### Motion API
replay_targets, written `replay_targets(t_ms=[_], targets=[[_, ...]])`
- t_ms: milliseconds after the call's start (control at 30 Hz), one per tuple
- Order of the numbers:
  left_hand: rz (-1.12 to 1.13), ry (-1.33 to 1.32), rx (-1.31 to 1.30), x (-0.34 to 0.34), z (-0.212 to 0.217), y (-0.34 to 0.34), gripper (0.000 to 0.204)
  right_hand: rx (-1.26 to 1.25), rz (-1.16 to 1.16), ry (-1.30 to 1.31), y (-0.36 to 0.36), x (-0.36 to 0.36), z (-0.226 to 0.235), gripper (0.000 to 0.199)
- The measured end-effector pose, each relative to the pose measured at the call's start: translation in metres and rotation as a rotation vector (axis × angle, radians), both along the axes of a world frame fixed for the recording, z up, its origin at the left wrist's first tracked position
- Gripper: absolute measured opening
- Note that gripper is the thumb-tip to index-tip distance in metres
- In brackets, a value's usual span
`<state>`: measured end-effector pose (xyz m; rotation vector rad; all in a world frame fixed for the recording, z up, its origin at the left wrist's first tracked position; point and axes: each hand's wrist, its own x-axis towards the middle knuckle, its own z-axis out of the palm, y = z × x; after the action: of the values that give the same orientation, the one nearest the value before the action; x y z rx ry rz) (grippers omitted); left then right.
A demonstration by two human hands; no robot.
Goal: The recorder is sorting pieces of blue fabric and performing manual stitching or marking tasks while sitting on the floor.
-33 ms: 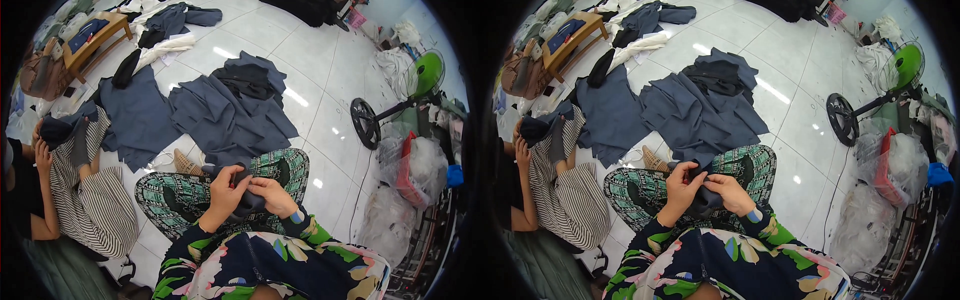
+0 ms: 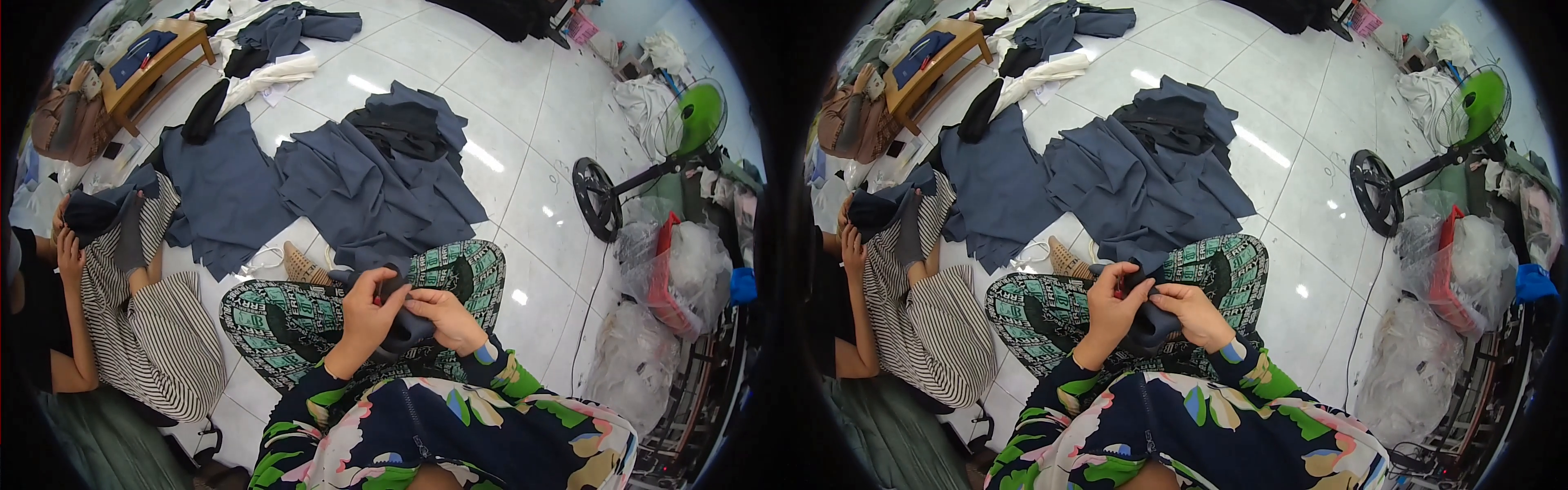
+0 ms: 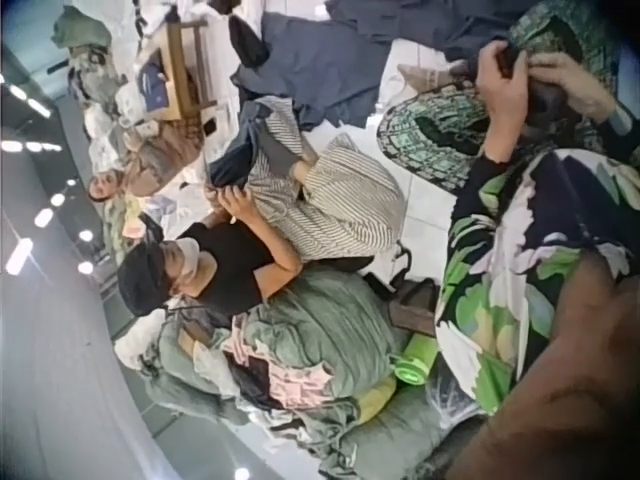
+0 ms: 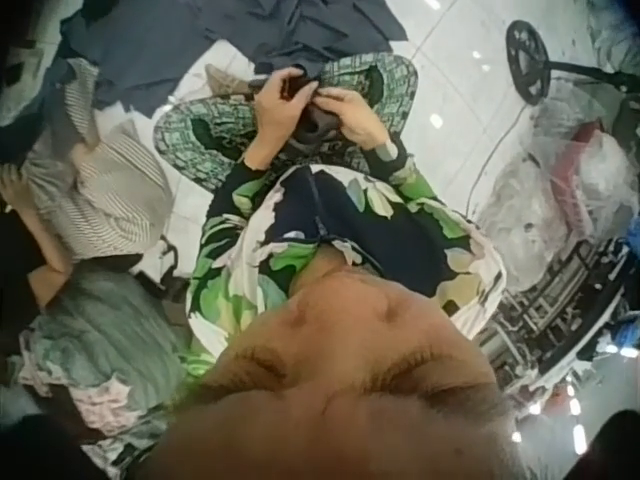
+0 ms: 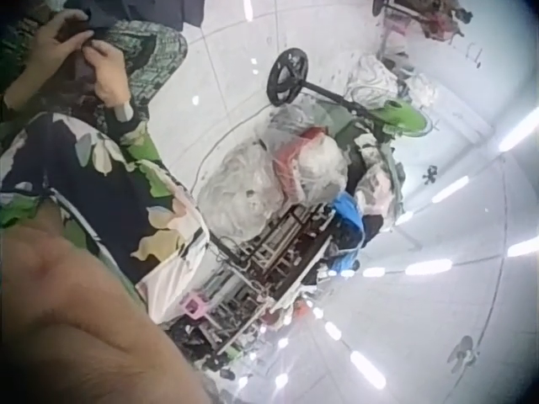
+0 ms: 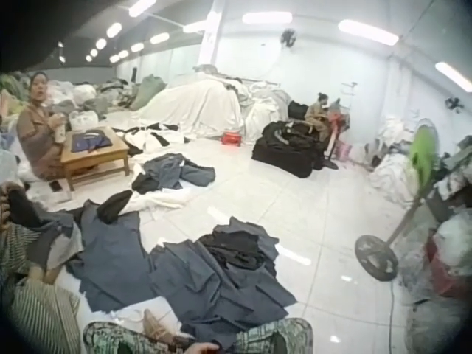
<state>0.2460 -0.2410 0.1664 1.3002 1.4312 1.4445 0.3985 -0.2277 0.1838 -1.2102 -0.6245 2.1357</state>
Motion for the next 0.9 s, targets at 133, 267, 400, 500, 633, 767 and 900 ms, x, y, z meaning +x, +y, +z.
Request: replay_targets(t_ms=[133, 267, 400, 500, 633, 767, 900], targets=[[-0.015, -0.283, -0.309, -0.007, 0.005, 0.009, 0.034, 0.123, 0.053, -0.054, 0.005, 0.008, 0.001, 0.018], [-0.001, 0.039, -0.266, -0.024, 0.005, 0.005, 0.040, 0.347, 0.116, -0.275, 0.015, 0.007, 0.006, 0.018], [-0.138, 0.201, 0.042, -0.028, 0.031, -0.014, 0.040, 0.496, 0.113, -0.348, 0.018, 0.003, 0.012, 0.017], [-0.257, 0.166, -0.130, -0.027, 0.044, -0.018, 0.036, 0.439, 0.173, -0.396, 0.019, -0.003, 0.013, 0.021], [-0.308, 0.237, -0.312, -0.031, 0.032, -0.006, 0.032, 0.445, 0.196, -0.369, 0.021, -0.004, 0.010, 0.021], [-0.352, 0.245, -0.324, -0.032, 0.026, -0.003, 0.033, 0.407, 0.214, -0.361, 0.021, -0.003, 0.015, 0.021], [-0.350, 0.220, -0.331, -0.031, 0.025, -0.001, 0.033, 0.435, 0.241, -0.374, 0.022, -0.002, 0.012, 0.021]])
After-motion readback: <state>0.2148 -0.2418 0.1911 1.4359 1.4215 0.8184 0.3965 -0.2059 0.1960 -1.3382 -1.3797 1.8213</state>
